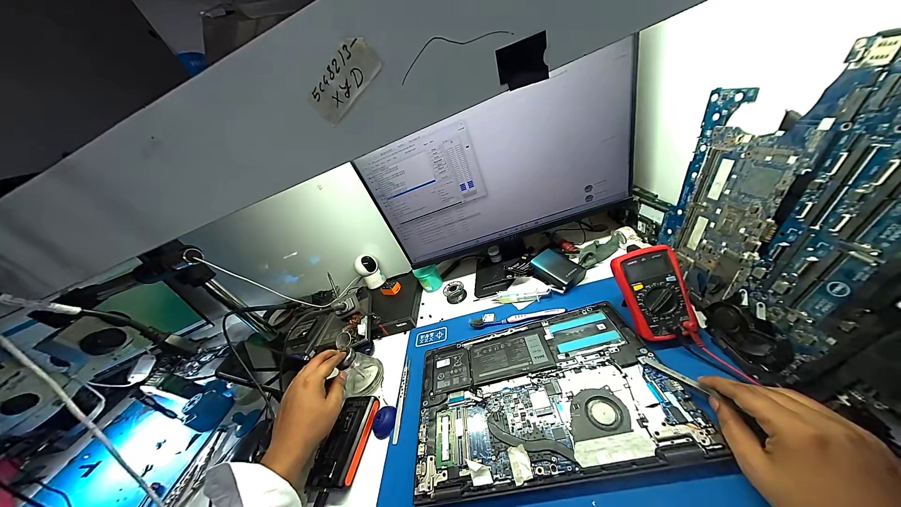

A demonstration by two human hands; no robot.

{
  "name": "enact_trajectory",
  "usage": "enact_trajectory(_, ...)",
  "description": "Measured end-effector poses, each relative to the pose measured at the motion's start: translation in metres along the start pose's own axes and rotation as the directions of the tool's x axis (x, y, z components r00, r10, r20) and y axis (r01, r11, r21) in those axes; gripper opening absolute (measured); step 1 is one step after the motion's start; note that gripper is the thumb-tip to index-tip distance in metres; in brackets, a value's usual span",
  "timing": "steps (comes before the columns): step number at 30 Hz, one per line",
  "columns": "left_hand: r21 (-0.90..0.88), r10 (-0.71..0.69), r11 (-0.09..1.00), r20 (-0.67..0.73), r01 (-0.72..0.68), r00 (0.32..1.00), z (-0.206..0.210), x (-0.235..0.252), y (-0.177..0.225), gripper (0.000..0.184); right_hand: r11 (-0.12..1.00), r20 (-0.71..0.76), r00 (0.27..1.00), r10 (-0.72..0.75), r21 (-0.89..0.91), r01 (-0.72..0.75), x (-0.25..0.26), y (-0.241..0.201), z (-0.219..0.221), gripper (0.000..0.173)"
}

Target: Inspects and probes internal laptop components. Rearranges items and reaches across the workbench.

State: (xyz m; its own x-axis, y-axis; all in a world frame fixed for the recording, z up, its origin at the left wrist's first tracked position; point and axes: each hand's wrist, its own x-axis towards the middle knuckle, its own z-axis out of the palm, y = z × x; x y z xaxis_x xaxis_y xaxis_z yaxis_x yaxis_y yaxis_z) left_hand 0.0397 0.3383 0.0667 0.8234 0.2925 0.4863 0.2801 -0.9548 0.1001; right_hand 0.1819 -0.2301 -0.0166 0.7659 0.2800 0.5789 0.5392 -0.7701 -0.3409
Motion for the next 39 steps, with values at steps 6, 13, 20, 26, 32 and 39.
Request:
enact_trajectory(6, 0.072, -0.001, 0.997, 0.027, 0.0, 1.0, 0.002, -0.001, 0.002, 0.039, 1.0, 0.002, 1.0, 0.0, 0.006, 0.0, 0.0, 0.0, 0.0, 0.031)
enact_trajectory(13, 0.1, 0.006, 0.995, 0.005, -0.006, 1.0, 0.004, -0.005, 0.002, 0.038, 0.999, 0.018, 1.0, 0.01, 0.033, -0.01, -0.001, 0.002, 0.001, 0.031)
enact_trajectory(20, 0.031, 0.0, 1.0, -0.021, 0.001, 1.0, 0.005, 0.001, -0.002, 0.034, 0.999, 0.015, 1.0, 0.007, 0.035, -0.007, -0.001, 0.002, 0.001, 0.031)
enact_trajectory(26, -0.018, 0.003, 1.0, -0.069, -0.004, 0.998, 0.006, -0.002, -0.003, 0.032, 1.0, 0.013, 1.0, 0.001, 0.02, -0.001, -0.001, 0.002, 0.001, 0.031)
enact_trajectory(32, -0.089, -0.061, 0.995, -0.142, 0.048, 0.988, 0.006, 0.005, 0.003, 0.015, 1.0, 0.009, 1.0, -0.006, 0.022, 0.006, 0.0, 0.003, 0.001, 0.031)
enact_trajectory(39, -0.138, -0.118, 0.986, -0.146, 0.097, 0.982, 0.006, 0.008, 0.006, 0.012, 1.0, -0.003, 1.0, -0.009, 0.002, 0.009, 0.0, 0.003, 0.001, 0.031)
